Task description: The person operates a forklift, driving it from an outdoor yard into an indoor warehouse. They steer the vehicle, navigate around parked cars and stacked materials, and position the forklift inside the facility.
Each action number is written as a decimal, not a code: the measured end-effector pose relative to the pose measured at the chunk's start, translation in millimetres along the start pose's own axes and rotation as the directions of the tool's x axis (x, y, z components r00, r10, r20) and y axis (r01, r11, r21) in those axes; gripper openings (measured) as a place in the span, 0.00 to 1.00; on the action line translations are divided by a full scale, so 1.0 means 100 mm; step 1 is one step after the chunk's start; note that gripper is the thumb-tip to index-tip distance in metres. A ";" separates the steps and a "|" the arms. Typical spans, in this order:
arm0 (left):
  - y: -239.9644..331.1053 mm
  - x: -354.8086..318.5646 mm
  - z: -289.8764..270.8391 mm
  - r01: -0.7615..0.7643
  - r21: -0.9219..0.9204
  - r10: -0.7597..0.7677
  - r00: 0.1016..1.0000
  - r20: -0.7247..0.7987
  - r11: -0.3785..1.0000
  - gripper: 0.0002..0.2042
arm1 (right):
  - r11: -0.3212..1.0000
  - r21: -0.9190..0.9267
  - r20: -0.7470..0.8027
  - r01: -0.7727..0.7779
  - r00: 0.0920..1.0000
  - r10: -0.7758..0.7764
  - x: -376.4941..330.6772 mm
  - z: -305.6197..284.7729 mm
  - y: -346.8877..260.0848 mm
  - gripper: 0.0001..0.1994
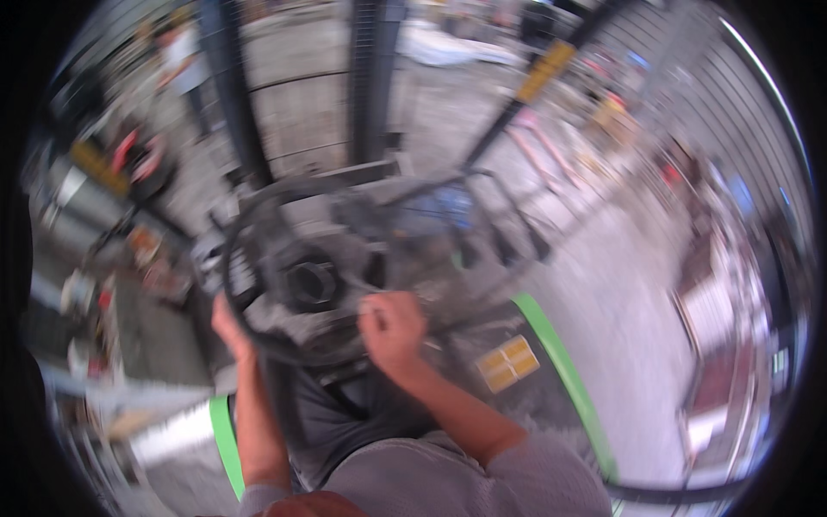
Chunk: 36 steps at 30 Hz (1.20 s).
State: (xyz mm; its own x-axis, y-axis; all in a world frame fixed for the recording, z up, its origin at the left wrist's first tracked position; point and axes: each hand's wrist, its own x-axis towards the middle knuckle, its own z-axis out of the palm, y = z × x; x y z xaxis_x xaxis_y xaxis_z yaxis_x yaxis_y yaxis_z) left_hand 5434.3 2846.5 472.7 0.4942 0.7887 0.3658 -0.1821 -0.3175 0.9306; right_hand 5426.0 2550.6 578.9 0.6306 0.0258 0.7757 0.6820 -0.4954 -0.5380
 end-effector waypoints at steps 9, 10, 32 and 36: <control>0.02 -0.40 0.89 -0.363 0.156 0.352 0.931 0.091 0.919 0.14 | 0.997 0.067 -0.094 0.032 0.995 -0.026 0.48 -0.90 0.82 0.08; 0.03 -0.38 0.86 -0.478 0.236 0.475 0.877 0.071 0.846 0.13 | 0.996 0.077 -0.085 0.038 0.996 -0.031 0.49 -0.91 0.79 0.09; 0.03 -1.06 0.18 0.071 -0.008 -0.071 0.995 0.064 0.997 0.17 | 0.987 0.116 0.023 0.109 0.993 -0.112 -0.91 -0.88 -0.04 0.07; -0.27 -0.80 -0.31 0.032 0.200 -0.043 0.998 0.050 0.979 0.20 | 0.984 0.104 0.142 0.143 0.977 -0.157 -1.27 -0.30 -0.51 0.08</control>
State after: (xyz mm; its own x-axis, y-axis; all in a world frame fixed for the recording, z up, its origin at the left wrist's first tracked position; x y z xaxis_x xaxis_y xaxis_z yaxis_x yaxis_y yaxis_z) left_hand 5373.2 2808.4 419.0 0.5432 0.7743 0.3247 0.0072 -0.3910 0.9204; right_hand 5300.2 2547.0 517.7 0.5622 0.2261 0.7955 0.7996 -0.3940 -0.4531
